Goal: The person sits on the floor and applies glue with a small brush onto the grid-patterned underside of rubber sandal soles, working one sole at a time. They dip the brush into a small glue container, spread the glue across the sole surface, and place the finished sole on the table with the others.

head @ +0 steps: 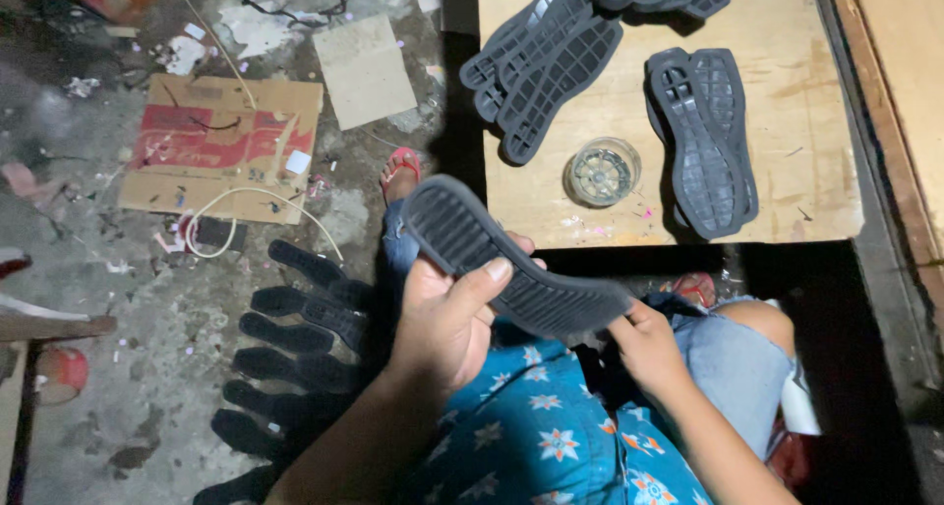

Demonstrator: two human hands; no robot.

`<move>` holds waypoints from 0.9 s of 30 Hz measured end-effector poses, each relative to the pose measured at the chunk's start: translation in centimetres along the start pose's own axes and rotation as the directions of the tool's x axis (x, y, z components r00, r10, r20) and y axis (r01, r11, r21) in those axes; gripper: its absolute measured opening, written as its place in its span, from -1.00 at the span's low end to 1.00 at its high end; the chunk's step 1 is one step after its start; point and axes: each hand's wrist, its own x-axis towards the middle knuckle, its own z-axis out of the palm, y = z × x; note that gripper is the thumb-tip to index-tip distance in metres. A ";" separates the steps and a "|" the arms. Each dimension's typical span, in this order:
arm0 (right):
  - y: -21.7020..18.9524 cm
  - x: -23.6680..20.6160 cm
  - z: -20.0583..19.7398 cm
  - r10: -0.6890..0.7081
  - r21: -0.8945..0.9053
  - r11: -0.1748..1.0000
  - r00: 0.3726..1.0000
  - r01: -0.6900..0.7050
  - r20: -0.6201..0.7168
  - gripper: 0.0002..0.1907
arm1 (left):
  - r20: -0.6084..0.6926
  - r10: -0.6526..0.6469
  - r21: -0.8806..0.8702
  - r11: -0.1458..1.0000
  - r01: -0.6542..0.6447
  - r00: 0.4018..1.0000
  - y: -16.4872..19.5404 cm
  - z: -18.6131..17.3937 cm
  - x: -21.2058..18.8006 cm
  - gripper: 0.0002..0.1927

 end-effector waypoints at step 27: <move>-1.0 0.2 0.5 -0.013 -0.231 0.973 1.000 0.008 -0.022 -0.73 | 0.184 0.083 -0.325 0.945 -0.019 0.979 0.0 -0.2 -1.0 -0.78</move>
